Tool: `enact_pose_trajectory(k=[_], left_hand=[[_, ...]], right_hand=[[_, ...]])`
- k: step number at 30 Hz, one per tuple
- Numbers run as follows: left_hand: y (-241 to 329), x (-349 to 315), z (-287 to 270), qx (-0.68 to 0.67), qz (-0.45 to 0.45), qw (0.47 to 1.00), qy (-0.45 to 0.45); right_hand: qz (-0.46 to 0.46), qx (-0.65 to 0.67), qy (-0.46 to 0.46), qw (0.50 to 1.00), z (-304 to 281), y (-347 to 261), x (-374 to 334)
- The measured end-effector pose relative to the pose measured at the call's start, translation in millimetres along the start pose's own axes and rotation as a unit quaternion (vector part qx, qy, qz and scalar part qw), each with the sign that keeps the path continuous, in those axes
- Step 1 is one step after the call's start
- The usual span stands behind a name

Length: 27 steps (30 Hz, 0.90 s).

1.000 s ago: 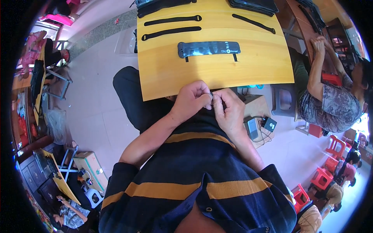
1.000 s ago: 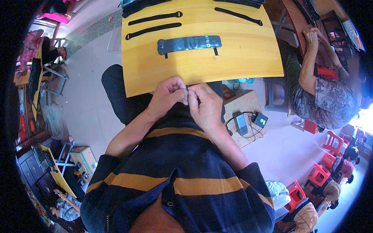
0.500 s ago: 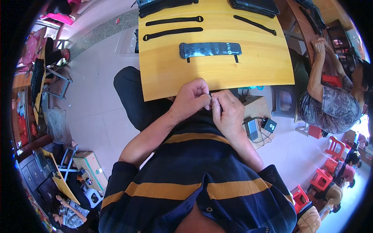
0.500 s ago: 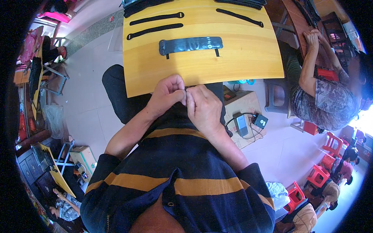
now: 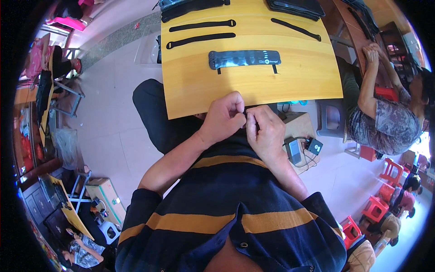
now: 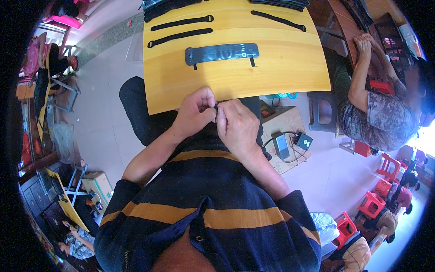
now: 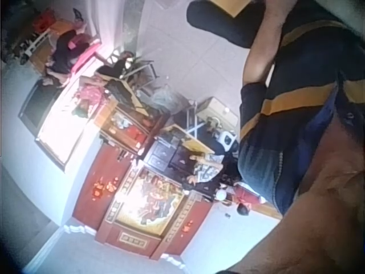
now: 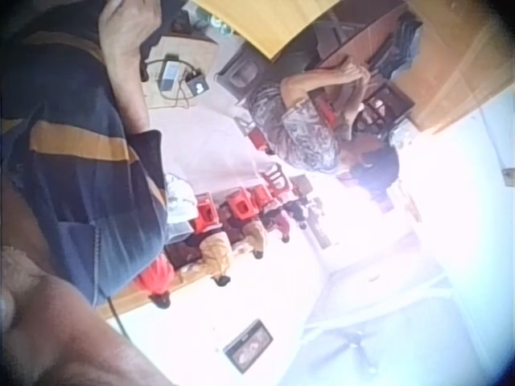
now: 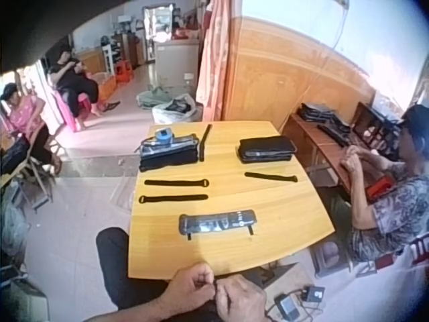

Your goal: Assembling black velcro straps and plastic buckles onto a central textile base.

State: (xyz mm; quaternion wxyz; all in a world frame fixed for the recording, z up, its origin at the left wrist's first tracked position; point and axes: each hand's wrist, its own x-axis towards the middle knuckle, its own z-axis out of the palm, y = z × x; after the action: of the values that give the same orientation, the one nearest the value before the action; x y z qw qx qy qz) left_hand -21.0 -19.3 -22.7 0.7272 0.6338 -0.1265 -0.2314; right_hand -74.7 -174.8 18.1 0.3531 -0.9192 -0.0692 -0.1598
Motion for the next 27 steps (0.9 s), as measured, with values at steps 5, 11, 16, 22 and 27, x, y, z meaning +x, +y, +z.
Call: enact_pose_trajectory(k=[5,11,16,22,27], left_hand=[[4.0,-0.1,1.0,0.045,0.008,0.999,-0.002],[13.8,-0.3,3.2,0.007,-0.012,1.000,-0.022],[15.0,2.5,1.9,0.009,-0.009,0.999,-0.042],[18.0,1.9,5.8,0.024,0.008,0.999,-0.036],[18.4,0.1,8.7,0.045,0.024,0.999,0.001]], right_hand=[[0.018,0.017,-0.001,1.000,-2.5,3.0,0.5],[0.106,0.171,-0.042,0.979,-14.9,10.3,2.7],[0.088,0.168,-0.041,0.981,-15.1,15.6,3.0],[0.124,0.186,-0.028,0.974,-10.6,14.1,1.7],[0.132,0.176,-0.016,0.975,-7.7,9.7,4.6]])
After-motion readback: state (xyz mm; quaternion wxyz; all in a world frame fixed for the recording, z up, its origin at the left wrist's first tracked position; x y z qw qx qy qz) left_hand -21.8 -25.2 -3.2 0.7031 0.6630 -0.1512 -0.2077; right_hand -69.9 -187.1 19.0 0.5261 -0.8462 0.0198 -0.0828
